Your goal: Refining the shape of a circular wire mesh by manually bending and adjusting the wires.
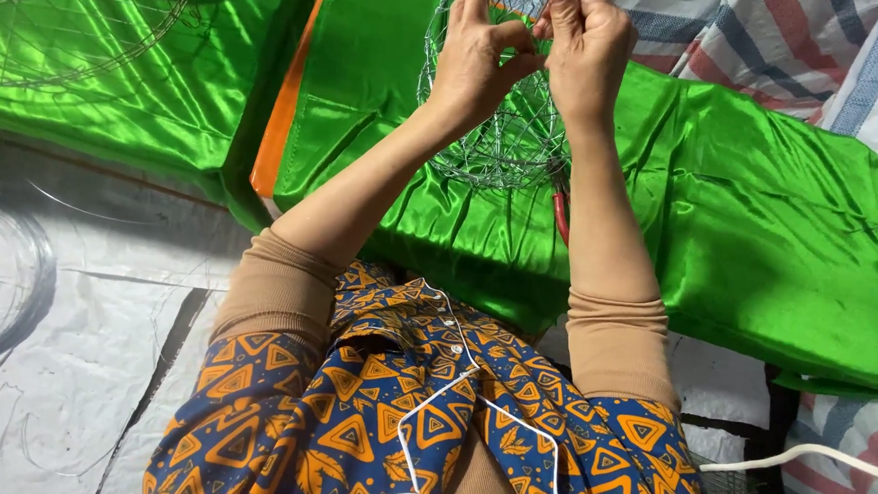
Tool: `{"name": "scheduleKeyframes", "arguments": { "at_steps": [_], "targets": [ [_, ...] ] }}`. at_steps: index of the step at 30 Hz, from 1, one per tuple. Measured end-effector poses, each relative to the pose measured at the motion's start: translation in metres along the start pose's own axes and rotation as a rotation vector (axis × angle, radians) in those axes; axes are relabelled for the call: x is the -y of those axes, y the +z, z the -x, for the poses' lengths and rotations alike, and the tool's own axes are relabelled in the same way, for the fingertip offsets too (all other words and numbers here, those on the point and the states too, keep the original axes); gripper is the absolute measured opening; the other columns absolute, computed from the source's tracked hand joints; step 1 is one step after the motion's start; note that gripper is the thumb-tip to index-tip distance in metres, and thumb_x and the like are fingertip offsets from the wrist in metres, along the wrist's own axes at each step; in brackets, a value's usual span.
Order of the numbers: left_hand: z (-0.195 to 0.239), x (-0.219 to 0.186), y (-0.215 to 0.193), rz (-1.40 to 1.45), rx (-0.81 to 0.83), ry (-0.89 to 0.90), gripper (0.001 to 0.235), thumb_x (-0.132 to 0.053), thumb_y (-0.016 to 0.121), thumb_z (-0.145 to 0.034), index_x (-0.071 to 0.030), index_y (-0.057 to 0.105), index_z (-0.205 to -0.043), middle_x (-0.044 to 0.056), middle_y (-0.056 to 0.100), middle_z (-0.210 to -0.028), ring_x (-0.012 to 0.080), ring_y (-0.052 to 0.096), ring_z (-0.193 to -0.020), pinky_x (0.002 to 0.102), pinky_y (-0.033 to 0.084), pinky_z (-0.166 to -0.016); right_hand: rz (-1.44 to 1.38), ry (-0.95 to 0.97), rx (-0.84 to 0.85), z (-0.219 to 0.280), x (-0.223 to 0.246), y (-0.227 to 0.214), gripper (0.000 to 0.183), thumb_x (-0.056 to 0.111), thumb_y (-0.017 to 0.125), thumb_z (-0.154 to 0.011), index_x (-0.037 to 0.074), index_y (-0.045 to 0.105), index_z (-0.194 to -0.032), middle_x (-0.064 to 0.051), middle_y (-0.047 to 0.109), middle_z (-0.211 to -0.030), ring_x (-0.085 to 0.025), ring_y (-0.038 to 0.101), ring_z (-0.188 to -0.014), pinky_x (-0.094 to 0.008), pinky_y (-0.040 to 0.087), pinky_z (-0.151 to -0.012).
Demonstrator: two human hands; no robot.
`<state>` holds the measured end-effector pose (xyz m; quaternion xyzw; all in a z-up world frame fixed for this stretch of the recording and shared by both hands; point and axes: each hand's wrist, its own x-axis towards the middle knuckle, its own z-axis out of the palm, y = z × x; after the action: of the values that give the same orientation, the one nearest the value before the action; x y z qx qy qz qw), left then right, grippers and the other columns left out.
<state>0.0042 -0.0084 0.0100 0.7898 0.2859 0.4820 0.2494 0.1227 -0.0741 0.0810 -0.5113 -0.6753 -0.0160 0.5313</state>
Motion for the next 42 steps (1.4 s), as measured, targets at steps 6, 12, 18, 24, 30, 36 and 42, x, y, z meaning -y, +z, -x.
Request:
{"name": "scheduleKeyframes", "arguments": {
  "at_steps": [6, 12, 18, 24, 30, 36, 42],
  "targets": [
    [-0.002, 0.002, 0.006, -0.018, -0.020, 0.007, 0.015, -0.028, 0.090, -0.086, -0.021, 0.078, -0.080, 0.022, 0.037, -0.150, 0.0474, 0.043, -0.135, 0.059, 0.049, -0.102, 0.305, -0.151, -0.185, -0.002, 0.013, 0.002, 0.038, 0.032, 0.049, -0.113, 0.006, 0.064, -0.090, -0.004, 0.065, -0.069, -0.018, 0.063, -0.049, -0.034, 0.047, -0.051],
    [-0.002, 0.003, 0.005, -0.013, -0.011, 0.007, 0.016, -0.025, 0.089, -0.085, -0.023, 0.074, -0.080, 0.016, 0.035, -0.149, 0.0466, 0.044, -0.132, 0.057, 0.051, -0.098, 0.313, -0.162, -0.168, -0.006, 0.013, 0.004, 0.038, 0.030, 0.045, -0.114, 0.006, 0.060, -0.088, -0.006, 0.066, -0.066, -0.024, 0.066, -0.056, -0.040, 0.045, -0.056],
    [-0.003, 0.004, -0.001, 0.019, 0.025, 0.010, 0.018, -0.025, 0.092, -0.084, -0.020, 0.074, -0.082, 0.017, 0.038, -0.147, 0.0445, 0.046, -0.131, 0.057, 0.053, -0.096, 0.245, -0.162, -0.074, -0.009, 0.017, 0.001, 0.039, 0.030, 0.045, -0.116, 0.005, 0.060, -0.090, -0.006, 0.063, -0.064, -0.022, 0.068, -0.055, -0.039, 0.047, -0.056],
    [-0.004, 0.004, 0.000, 0.022, -0.016, 0.023, 0.018, -0.024, 0.092, -0.082, -0.019, 0.075, -0.080, 0.017, 0.042, -0.144, 0.0456, 0.045, -0.131, 0.060, 0.050, -0.099, 0.296, -0.134, -0.107, -0.011, 0.022, 0.001, 0.046, 0.032, 0.046, -0.115, 0.005, 0.058, -0.080, -0.007, 0.062, -0.062, -0.022, 0.061, -0.052, -0.039, 0.041, -0.052],
    [-0.004, 0.005, 0.004, -0.023, 0.005, -0.007, 0.017, -0.026, 0.093, -0.081, -0.021, 0.077, -0.079, 0.018, 0.038, -0.149, 0.0455, 0.046, -0.131, 0.059, 0.053, -0.098, 0.424, -0.249, -0.167, -0.013, 0.020, -0.003, 0.038, 0.026, 0.046, -0.114, 0.000, 0.065, -0.092, -0.012, 0.060, -0.065, -0.027, 0.060, -0.053, -0.040, 0.037, -0.050],
    [-0.001, 0.001, -0.003, 0.032, 0.024, 0.005, 0.020, -0.030, 0.096, -0.082, -0.021, 0.078, -0.083, 0.019, 0.037, -0.151, 0.0459, 0.040, -0.139, 0.063, 0.050, -0.104, 0.305, -0.180, -0.046, -0.013, 0.005, -0.008, 0.049, 0.030, 0.047, -0.117, 0.005, 0.057, -0.077, -0.006, 0.062, -0.063, -0.025, 0.058, -0.055, -0.042, 0.040, -0.057],
    [0.002, 0.005, -0.008, 0.057, 0.014, 0.014, 0.019, -0.028, 0.096, -0.083, -0.020, 0.078, -0.083, 0.023, 0.035, -0.151, 0.0489, 0.035, -0.142, 0.065, 0.045, -0.110, 0.141, -0.172, -0.013, -0.015, 0.009, -0.006, 0.054, 0.026, 0.053, -0.118, 0.002, 0.063, -0.070, -0.006, 0.063, -0.062, -0.017, 0.061, -0.055, -0.036, 0.043, -0.055]
  ]
}}
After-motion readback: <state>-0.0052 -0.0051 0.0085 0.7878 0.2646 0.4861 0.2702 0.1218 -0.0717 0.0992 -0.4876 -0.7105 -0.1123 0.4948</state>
